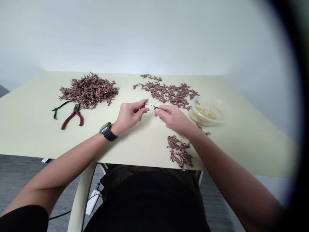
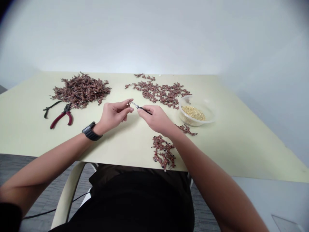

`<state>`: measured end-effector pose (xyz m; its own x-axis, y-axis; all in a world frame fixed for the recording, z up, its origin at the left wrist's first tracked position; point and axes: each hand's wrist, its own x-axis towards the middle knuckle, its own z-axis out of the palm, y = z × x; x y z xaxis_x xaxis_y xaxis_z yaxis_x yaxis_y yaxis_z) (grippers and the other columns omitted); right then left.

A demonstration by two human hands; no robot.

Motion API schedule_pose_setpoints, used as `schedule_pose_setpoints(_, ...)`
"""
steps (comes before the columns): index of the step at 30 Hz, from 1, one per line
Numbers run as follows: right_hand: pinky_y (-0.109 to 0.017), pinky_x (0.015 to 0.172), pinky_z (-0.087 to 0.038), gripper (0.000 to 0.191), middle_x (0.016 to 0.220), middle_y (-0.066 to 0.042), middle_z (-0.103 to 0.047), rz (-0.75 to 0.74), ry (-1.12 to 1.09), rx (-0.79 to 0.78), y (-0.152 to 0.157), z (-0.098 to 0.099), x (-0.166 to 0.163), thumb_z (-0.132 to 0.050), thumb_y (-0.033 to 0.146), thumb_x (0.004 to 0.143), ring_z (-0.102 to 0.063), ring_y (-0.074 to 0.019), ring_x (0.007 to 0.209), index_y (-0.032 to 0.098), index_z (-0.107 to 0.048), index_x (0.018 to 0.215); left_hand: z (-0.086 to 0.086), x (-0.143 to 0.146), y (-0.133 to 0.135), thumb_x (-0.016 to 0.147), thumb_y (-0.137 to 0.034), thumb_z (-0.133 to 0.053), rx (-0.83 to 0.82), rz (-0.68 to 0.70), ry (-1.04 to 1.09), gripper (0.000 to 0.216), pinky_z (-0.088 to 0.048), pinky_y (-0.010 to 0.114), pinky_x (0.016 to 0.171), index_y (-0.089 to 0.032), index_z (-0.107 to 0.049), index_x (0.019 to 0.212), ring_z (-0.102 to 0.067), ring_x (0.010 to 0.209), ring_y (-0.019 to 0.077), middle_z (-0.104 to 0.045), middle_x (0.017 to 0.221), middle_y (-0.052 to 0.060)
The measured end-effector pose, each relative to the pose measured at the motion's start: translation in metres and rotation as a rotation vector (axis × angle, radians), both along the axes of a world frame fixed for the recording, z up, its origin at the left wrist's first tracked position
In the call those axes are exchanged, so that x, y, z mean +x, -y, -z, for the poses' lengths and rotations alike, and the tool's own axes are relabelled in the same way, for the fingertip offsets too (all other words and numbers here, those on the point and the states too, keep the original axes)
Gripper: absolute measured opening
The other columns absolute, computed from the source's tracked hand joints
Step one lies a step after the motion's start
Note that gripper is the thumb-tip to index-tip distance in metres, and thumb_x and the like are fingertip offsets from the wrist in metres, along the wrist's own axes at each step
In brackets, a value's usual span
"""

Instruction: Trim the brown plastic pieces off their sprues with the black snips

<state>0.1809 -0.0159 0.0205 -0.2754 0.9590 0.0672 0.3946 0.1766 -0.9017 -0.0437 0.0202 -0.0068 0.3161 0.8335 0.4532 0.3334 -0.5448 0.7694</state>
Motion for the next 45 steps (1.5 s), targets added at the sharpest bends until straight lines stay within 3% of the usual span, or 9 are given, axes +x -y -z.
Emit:
schedule_pose_setpoints(6,-0.027,0.048,-0.008,0.025,0.073,0.003,-0.030,-0.062,-0.379,-0.415,0.002,-0.004,-0.002,-0.059,0.043,0.097,-0.016,-0.0113,0.060,0.020,-0.061,0.087,0.021,-0.013,-0.023,0.101,-0.020,-0.067,0.697,-0.074,-0.207,0.041,-0.057,0.020,0.070,-0.019,-0.069,0.142,-0.074,0.074,0.0110,-0.082,0.091,0.005)
schedule_pose_setpoints(10,-0.028,0.047,-0.005,0.030,0.074,0.003,-0.030,-0.136,-0.497,-0.522,0.000,-0.002,0.000,-0.062,0.049,0.095,-0.013,-0.0113,0.059,0.019,-0.062,0.088,0.020,-0.026,-0.034,0.103,-0.013,-0.057,0.804,-0.040,-0.426,0.054,-0.062,0.025,0.079,-0.023,-0.054,0.156,-0.078,0.094,0.0159,-0.081,0.115,0.010)
schedule_pose_setpoints(14,-0.028,0.047,-0.006,0.032,0.074,0.004,-0.031,-0.136,-0.499,-0.520,-0.001,-0.002,0.002,-0.062,0.052,0.094,-0.013,-0.0116,0.059,0.019,-0.062,0.090,0.013,-0.023,-0.029,0.103,-0.021,-0.061,0.658,-0.057,-0.393,0.045,-0.063,0.027,0.080,-0.023,-0.064,0.148,-0.078,0.091,0.0167,-0.081,0.116,0.010)
schedule_pose_setpoints(17,-0.028,0.048,-0.014,0.034,0.075,0.002,-0.040,-0.073,-0.376,-0.323,-0.003,0.000,0.006,-0.057,0.055,0.097,-0.020,-0.0121,0.057,0.022,-0.062,0.095,0.008,-0.011,-0.019,0.100,-0.037,-0.069,0.322,-0.115,-0.123,0.040,-0.060,0.024,0.068,-0.019,-0.073,0.135,-0.072,0.066,0.0121,-0.082,0.097,0.008)
schedule_pose_setpoints(20,-0.029,0.055,-0.030,0.031,0.083,-0.003,-0.057,0.065,0.021,0.015,-0.010,0.007,0.013,-0.061,0.052,0.094,-0.043,-0.0154,0.064,0.022,-0.063,0.100,0.002,-0.004,-0.014,0.095,-0.048,-0.074,-0.127,-0.039,0.172,0.054,-0.050,0.023,0.048,-0.009,-0.073,0.132,-0.060,0.047,0.0089,-0.080,0.091,0.011)
schedule_pose_setpoints(23,-0.034,0.066,-0.038,0.036,0.091,-0.008,-0.067,0.179,0.450,0.217,-0.019,0.022,0.019,-0.067,0.048,0.089,-0.056,-0.0220,0.075,0.019,-0.061,0.109,-0.003,-0.004,-0.016,0.088,-0.049,-0.081,-0.369,0.072,0.337,0.059,-0.046,0.023,0.044,-0.005,-0.073,0.127,-0.060,0.048,0.0088,-0.078,0.091,0.014)
schedule_pose_setpoints(31,-0.044,0.091,-0.047,0.026,0.111,-0.018,-0.066,0.112,0.747,0.441,-0.029,0.061,0.012,-0.057,0.041,0.093,-0.056,-0.0344,0.108,0.018,-0.057,0.107,-0.005,-0.005,-0.016,0.084,-0.048,-0.086,-0.533,0.163,0.377,0.056,-0.045,0.021,0.047,-0.008,-0.076,0.122,-0.059,0.051,0.0071,-0.077,0.092,0.012)
schedule_pose_setpoints(38,-0.051,0.106,-0.041,0.038,0.135,-0.019,-0.059,0.112,0.799,0.492,-0.026,0.077,0.006,-0.051,0.039,0.098,-0.050,-0.0363,0.124,0.016,-0.055,0.127,-0.003,0.000,-0.011,0.084,-0.045,-0.086,-0.577,0.175,0.353,0.054,-0.044,0.020,0.046,-0.006,-0.076,0.120,-0.059,0.051,0.0074,-0.076,0.089,0.011)
schedule_pose_setpoints(45,-0.057,0.114,-0.034,0.048,0.154,-0.019,-0.051,0.188,0.677,0.534,-0.024,0.062,0.008,-0.054,0.051,0.100,-0.039,-0.0386,0.143,0.020,-0.057,0.136,-0.007,0.003,-0.006,0.086,-0.045,-0.085,-0.591,0.207,0.302,0.049,-0.044,0.020,0.045,-0.006,-0.076,0.114,-0.059,0.049,0.0073,-0.075,0.087,0.010)
